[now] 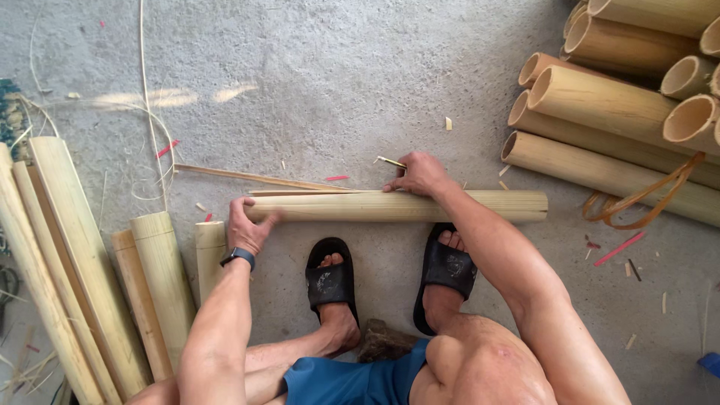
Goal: The person marks multiple bamboo poles with a pencil using a thin wooden stick as a guide. They repeatedly pick up poles, align the stick, draw lines, and set the poles aside.
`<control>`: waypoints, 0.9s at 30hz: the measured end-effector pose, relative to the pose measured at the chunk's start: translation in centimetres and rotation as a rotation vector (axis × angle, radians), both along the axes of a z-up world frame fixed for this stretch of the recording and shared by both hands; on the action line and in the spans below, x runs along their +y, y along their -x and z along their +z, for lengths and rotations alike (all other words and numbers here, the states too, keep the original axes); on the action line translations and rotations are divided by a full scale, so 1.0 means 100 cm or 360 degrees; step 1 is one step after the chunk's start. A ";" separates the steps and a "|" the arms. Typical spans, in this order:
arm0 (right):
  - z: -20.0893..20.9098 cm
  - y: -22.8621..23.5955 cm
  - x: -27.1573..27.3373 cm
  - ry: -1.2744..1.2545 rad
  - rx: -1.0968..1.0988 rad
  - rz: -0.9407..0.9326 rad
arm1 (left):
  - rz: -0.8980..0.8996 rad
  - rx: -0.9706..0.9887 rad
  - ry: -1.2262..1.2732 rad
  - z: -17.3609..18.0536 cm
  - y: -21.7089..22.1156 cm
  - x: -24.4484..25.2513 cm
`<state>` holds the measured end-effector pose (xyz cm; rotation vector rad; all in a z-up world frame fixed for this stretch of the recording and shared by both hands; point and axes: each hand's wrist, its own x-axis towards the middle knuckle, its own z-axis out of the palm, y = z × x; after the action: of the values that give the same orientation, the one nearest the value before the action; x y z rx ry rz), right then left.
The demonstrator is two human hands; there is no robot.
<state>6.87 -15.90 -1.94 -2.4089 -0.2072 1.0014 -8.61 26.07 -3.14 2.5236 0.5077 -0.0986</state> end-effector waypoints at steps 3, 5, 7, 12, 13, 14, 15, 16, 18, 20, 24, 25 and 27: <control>0.001 0.009 0.018 -0.0035 -0.0030 -0.0008 | 0.0655 -0.0136 0.0345 -0.023 -0.002 0.001; -0.004 0.013 0.033 -0.0111 -0.0173 0.0005 | 0.0828 -0.0070 0.0935 -0.034 0.000 0.009; -0.012 0.016 0.048 -0.0157 -0.0224 0.0018 | 0.0927 -0.0027 0.1375 -0.040 0.005 0.020; -0.036 0.011 0.079 -0.0113 -0.0328 0.0282 | 0.0910 -0.0035 0.1624 -0.048 0.015 0.025; -0.040 0.007 0.082 -0.0084 -0.0338 0.0374 | 0.0903 -0.0060 0.1639 -0.047 0.016 0.025; -0.043 0.005 0.084 -0.0053 -0.0347 0.0477 | 0.0905 -0.0088 0.1656 -0.048 0.018 0.016; -0.046 0.003 0.086 -0.0022 -0.0356 0.0579 | 0.0906 -0.0116 0.1674 -0.048 0.020 0.011; -0.048 0.002 0.089 -0.0007 -0.0388 0.0666 | 0.1010 -0.0133 0.1720 -0.047 0.022 0.010; -0.049 0.000 0.096 0.0025 -0.0451 0.0833 | 0.1212 -0.0165 0.1811 -0.045 0.025 0.013; -0.046 0.000 0.096 0.0072 -0.0563 0.0872 | 0.1184 -0.0166 0.1929 -0.045 0.026 0.014; -0.021 -0.006 0.064 0.0055 -0.0956 0.0686 | 0.1061 -0.0157 0.1932 -0.053 0.012 0.017; -0.011 -0.006 0.050 0.0084 -0.0803 0.0505 | 0.0972 -0.0184 0.1888 -0.055 0.006 0.018; 0.013 0.001 0.013 0.0052 -0.0777 0.0195 | 0.0780 -0.0238 0.1804 -0.061 -0.014 0.021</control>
<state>6.78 -14.59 -0.62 -2.6606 -0.5170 0.4483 -7.24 28.15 -9.26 1.2590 0.7235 -0.0009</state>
